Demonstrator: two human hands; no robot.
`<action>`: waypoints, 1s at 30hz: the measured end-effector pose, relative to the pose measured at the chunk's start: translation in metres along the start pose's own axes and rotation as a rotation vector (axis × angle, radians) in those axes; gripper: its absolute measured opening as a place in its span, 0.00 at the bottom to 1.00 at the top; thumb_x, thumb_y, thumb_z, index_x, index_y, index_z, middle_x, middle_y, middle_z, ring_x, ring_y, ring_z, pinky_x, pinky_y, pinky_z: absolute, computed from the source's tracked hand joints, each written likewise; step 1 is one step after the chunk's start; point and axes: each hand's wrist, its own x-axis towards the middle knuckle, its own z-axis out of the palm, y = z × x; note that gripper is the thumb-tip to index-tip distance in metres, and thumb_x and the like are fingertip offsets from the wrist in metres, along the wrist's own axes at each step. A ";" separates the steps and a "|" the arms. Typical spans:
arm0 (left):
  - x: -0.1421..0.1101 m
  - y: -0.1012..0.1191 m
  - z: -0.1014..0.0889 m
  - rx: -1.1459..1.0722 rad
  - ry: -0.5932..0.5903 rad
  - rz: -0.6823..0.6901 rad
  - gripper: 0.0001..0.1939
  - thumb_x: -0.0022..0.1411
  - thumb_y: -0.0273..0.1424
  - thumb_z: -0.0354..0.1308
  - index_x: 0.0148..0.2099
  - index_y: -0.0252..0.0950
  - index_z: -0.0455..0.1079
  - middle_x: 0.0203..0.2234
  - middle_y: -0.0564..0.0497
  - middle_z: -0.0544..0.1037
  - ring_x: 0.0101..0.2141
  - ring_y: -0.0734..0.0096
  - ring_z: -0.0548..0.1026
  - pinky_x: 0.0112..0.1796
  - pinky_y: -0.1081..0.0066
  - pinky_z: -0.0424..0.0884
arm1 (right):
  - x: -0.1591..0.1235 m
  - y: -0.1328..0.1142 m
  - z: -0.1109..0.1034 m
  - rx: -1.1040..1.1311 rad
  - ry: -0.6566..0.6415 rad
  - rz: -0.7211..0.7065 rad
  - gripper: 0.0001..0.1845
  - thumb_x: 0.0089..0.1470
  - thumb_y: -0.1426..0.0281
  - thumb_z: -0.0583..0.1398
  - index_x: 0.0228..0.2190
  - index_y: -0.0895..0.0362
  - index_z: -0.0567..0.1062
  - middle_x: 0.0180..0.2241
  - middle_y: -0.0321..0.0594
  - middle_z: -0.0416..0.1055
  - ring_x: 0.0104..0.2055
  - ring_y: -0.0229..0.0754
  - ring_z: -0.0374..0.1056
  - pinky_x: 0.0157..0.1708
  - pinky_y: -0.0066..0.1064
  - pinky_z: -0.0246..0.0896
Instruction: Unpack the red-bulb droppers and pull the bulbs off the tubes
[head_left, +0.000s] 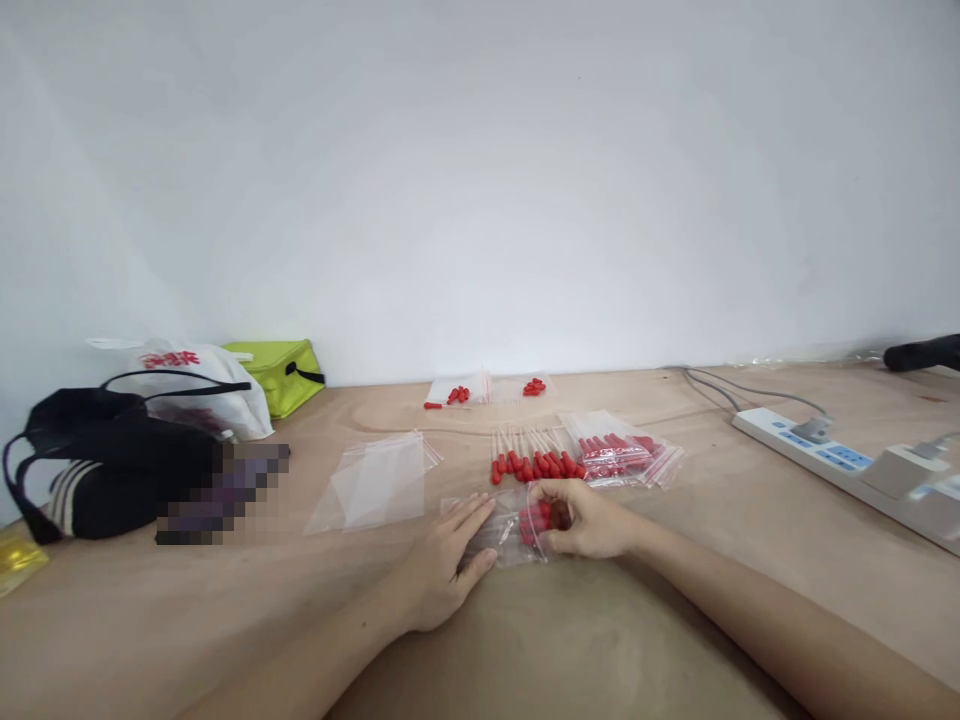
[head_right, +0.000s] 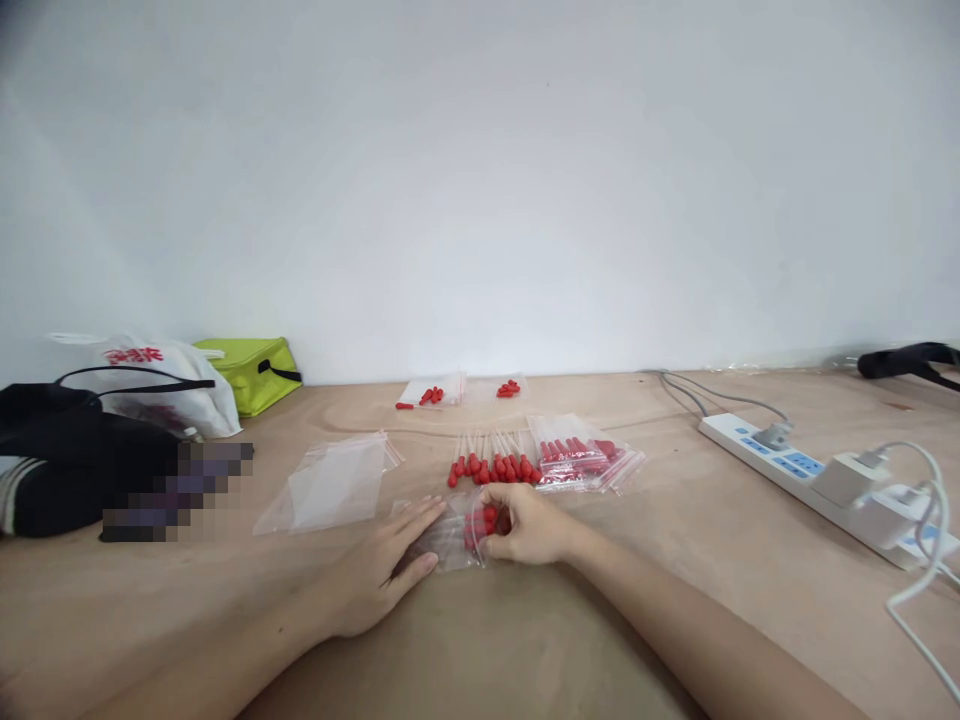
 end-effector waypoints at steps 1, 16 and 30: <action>0.000 0.000 0.000 -0.001 0.001 0.001 0.27 0.62 0.40 0.40 0.60 0.34 0.47 0.58 0.46 0.51 0.58 0.64 0.49 0.56 0.58 0.48 | 0.000 0.000 0.000 -0.027 0.004 -0.019 0.13 0.35 0.74 0.61 0.28 0.58 0.65 0.21 0.27 0.61 0.20 0.28 0.56 0.17 0.19 0.50; -0.001 -0.005 -0.002 0.002 0.000 0.016 0.28 0.62 0.42 0.40 0.61 0.37 0.45 0.59 0.47 0.49 0.58 0.64 0.48 0.56 0.57 0.47 | 0.005 0.003 -0.029 0.402 0.117 0.163 0.20 0.38 0.59 0.64 0.30 0.60 0.70 0.20 0.32 0.68 0.21 0.30 0.66 0.22 0.23 0.62; -0.002 -0.016 -0.004 0.104 0.005 0.046 0.27 0.60 0.44 0.42 0.59 0.39 0.51 0.59 0.47 0.51 0.57 0.60 0.50 0.55 0.57 0.51 | -0.002 -0.017 -0.094 0.200 0.754 -0.126 0.15 0.43 0.60 0.62 0.29 0.58 0.69 0.26 0.40 0.72 0.30 0.39 0.70 0.29 0.29 0.66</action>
